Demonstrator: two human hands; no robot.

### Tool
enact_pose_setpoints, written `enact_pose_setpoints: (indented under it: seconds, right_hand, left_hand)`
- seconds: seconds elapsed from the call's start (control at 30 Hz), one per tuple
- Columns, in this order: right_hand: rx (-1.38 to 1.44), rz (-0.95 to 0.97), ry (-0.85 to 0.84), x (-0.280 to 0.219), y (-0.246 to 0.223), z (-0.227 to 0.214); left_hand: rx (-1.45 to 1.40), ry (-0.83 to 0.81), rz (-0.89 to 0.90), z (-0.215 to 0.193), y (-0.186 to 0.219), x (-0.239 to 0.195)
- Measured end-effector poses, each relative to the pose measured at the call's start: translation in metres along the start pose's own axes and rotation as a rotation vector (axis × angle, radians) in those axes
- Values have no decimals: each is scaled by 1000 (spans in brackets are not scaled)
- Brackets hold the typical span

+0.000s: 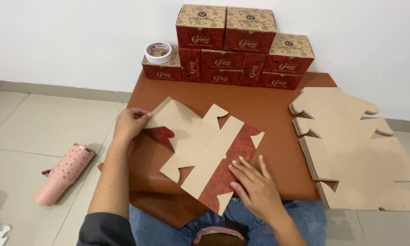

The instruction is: Assembling a small cardboard box from a flat template by folding and tucking flaps.

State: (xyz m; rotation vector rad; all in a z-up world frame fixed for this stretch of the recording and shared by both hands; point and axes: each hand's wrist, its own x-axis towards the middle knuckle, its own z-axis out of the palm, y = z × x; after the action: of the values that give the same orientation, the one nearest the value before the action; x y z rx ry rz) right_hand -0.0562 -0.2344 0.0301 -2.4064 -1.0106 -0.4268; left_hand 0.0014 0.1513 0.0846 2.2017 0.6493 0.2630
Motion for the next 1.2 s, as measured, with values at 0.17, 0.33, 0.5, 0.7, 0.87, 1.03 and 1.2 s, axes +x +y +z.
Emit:
enact_pose_setpoints:
  seconds: [0.17, 0.33, 0.5, 0.7, 0.87, 1.03, 1.2]
  right_hand:
    - [0, 46, -138, 26, 8, -9]
    - [-49, 19, -294, 52, 7, -6]
    - [-190, -95, -319, 57, 18, -12]
    - [-159, 129, -181, 39, 30, -71]
    - [-177, 388, -364, 19, 55, -74]
    - [-203, 318, -232, 4, 12, -46]
    - [157, 155, -198, 18, -83, -2]
  left_hand:
    - [67, -92, -87, -21, -22, -22]
    - [-53, -16, -60, -17, -47, -37]
    - [39, 25, 45, 3, -93, -18]
    - [-52, 64, -84, -17, -34, -55]
    - [36, 102, -85, -10, -52, -59]
    - [85, 97, -202, -20, -38, -81]
    - [-116, 75, -145, -22, -36, -95]
